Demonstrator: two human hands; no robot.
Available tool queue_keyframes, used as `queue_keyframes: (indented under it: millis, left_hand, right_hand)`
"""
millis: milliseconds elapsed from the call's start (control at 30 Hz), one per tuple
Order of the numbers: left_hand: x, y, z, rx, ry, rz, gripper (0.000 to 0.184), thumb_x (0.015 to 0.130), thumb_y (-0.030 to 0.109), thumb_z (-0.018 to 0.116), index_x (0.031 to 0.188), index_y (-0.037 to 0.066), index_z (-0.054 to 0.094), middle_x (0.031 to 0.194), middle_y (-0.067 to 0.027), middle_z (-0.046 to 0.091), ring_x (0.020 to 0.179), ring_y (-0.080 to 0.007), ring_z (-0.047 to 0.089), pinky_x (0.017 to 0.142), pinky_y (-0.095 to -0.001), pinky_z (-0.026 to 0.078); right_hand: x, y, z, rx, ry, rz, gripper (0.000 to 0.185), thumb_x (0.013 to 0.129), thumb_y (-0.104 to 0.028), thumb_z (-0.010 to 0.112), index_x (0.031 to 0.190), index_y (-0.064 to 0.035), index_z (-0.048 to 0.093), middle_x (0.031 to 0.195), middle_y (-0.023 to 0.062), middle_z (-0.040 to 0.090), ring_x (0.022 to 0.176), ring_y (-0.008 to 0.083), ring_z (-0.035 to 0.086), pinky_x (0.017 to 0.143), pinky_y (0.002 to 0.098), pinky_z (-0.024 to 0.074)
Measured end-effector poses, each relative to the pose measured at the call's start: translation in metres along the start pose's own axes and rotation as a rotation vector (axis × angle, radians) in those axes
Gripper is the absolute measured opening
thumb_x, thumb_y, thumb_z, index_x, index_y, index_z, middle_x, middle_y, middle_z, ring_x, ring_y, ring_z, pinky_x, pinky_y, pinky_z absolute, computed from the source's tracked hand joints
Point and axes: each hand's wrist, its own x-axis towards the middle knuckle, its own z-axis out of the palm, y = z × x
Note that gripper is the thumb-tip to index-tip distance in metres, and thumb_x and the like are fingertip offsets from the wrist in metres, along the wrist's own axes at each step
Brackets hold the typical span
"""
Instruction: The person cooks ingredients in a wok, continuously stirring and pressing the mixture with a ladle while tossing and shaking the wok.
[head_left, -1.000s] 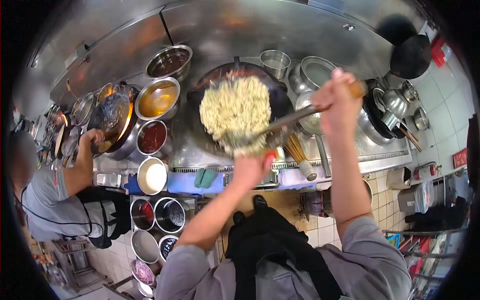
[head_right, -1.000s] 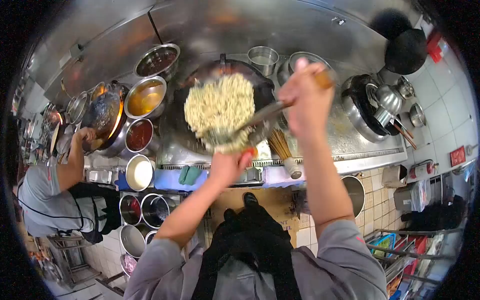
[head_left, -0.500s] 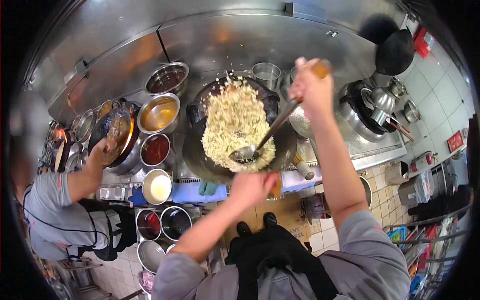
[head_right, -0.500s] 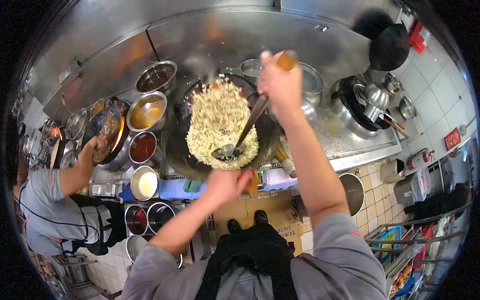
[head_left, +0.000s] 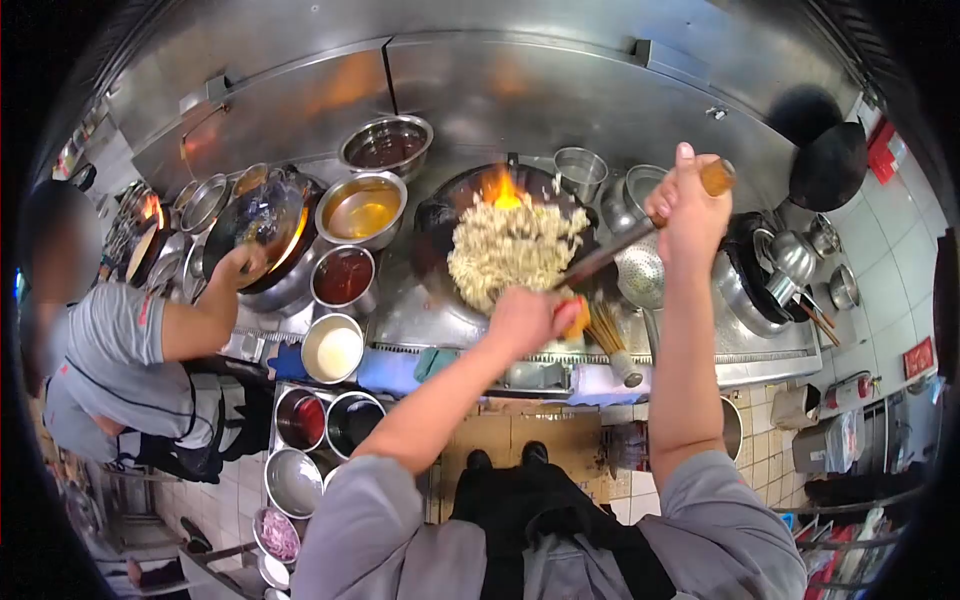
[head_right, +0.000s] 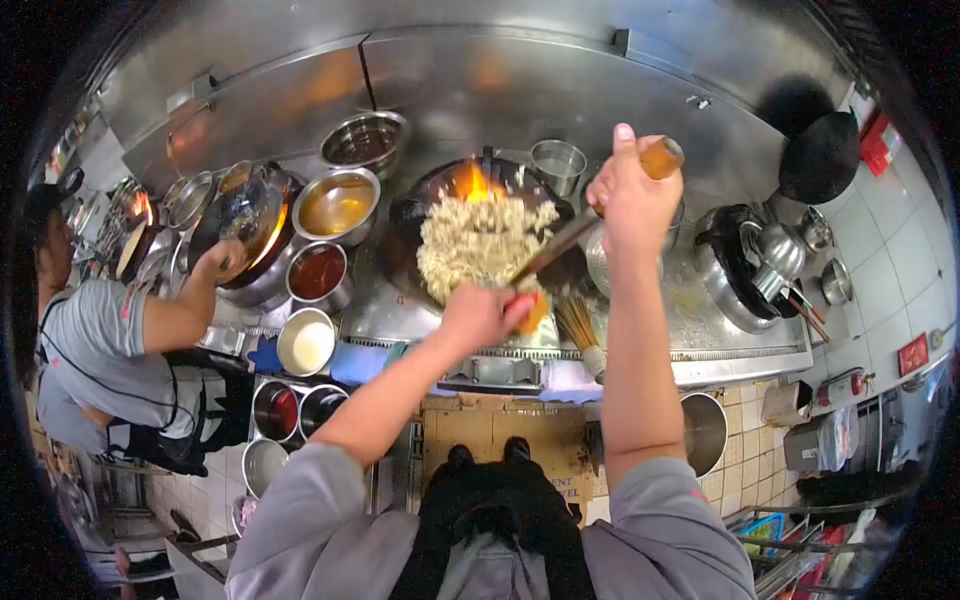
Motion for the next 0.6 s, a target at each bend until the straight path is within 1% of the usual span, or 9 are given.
queue_keyframes:
  millis: [67,100,167,233,267,367,467,533,600]
  left_hand:
    - [-0.007,-0.042,0.065,0.063,0.114,0.057,0.040,0.093,0.044,0.056,0.071,0.013,0.066,0.057,-0.0089,0.061,0.051,-0.0287,0.059,0.064,-0.0441,0.042]
    - [-0.028,-0.043,0.094,0.082,0.099,-0.087,0.041,0.094,0.045,0.053,0.074,0.012,0.067,0.056,-0.0094,0.061,0.051,-0.0287,0.060,0.066,-0.0449,0.041]
    - [-0.078,-0.038,0.126,0.166,-0.006,-0.098,0.043,0.095,0.046,0.051,0.078,0.011,0.068,0.056,-0.0102,0.062,0.052,-0.0292,0.060,0.069,-0.0437,0.043]
    - [-0.112,0.003,0.096,0.110,-0.272,-0.103,0.045,0.095,0.047,0.051,0.078,0.009,0.069,0.057,-0.0098,0.063,0.051,-0.0293,0.061,0.072,-0.0439,0.044]
    - [-0.112,0.018,0.070,0.032,-0.279,-0.031,0.046,0.095,0.047,0.051,0.077,0.009,0.071,0.058,-0.0099,0.063,0.050,-0.0296,0.060,0.071,-0.0431,0.045]
    - [-0.038,0.026,-0.007,0.051,-0.121,0.001,0.048,0.094,0.049,0.051,0.072,0.009,0.069,0.057,-0.0093,0.063,0.049,-0.0298,0.059,0.068,-0.0421,0.044]
    - [-0.002,-0.015,0.028,0.054,0.005,0.058,0.049,0.095,0.049,0.050,0.069,0.011,0.067,0.056,-0.0093,0.062,0.048,-0.0297,0.058,0.067,-0.0411,0.044]
    - [-0.030,-0.035,0.089,0.144,0.065,-0.077,0.048,0.095,0.049,0.049,0.069,0.012,0.066,0.056,-0.0100,0.062,0.050,-0.0293,0.059,0.067,-0.0422,0.043]
    - [-0.076,-0.024,0.105,0.189,-0.164,-0.154,0.044,0.095,0.046,0.049,0.075,0.012,0.067,0.063,-0.0121,0.065,0.059,-0.0301,0.063,0.076,-0.0418,0.046]
  right_hand:
    - [-0.010,0.055,0.010,-0.102,0.064,-0.045,0.026,0.096,-0.014,0.060,0.081,-0.0091,0.039,0.054,0.0000,0.043,0.041,0.0100,0.042,0.040,0.0263,0.0391]
    - [-0.018,0.086,0.008,-0.206,0.130,-0.094,0.027,0.096,-0.012,0.059,0.081,-0.0088,0.038,0.054,0.0003,0.043,0.041,0.0101,0.042,0.041,0.0268,0.0398]
    - [-0.021,0.100,-0.005,-0.038,0.082,-0.125,0.026,0.096,-0.010,0.058,0.081,-0.0086,0.037,0.055,0.0013,0.045,0.042,0.0102,0.042,0.041,0.0280,0.0408]
    - [-0.018,0.081,-0.014,-0.036,0.085,-0.094,0.026,0.097,-0.011,0.058,0.082,-0.0089,0.038,0.056,0.0020,0.046,0.042,0.0101,0.043,0.041,0.0280,0.0407]
    - [-0.017,0.060,-0.014,-0.074,0.014,0.045,0.026,0.096,-0.013,0.060,0.082,-0.0090,0.039,0.057,0.0013,0.047,0.043,0.0096,0.043,0.041,0.0282,0.0403]
    - [-0.015,0.003,-0.002,-0.074,-0.056,0.038,0.027,0.095,-0.014,0.062,0.082,-0.0090,0.039,0.058,0.0004,0.047,0.044,0.0093,0.044,0.040,0.0275,0.0403]
    - [-0.019,0.027,0.017,-0.123,0.105,-0.060,0.027,0.094,-0.015,0.063,0.083,-0.0091,0.040,0.058,-0.0002,0.047,0.044,0.0095,0.045,0.040,0.0267,0.0405]
    - [-0.027,0.095,0.001,-0.096,0.111,-0.123,0.025,0.095,-0.013,0.062,0.083,-0.0095,0.040,0.057,0.0003,0.047,0.044,0.0102,0.047,0.040,0.0264,0.0410]
    - [-0.030,0.103,-0.010,-0.055,0.085,-0.174,0.024,0.095,-0.012,0.061,0.082,-0.0096,0.041,0.057,0.0005,0.047,0.045,0.0104,0.048,0.040,0.0268,0.0412]
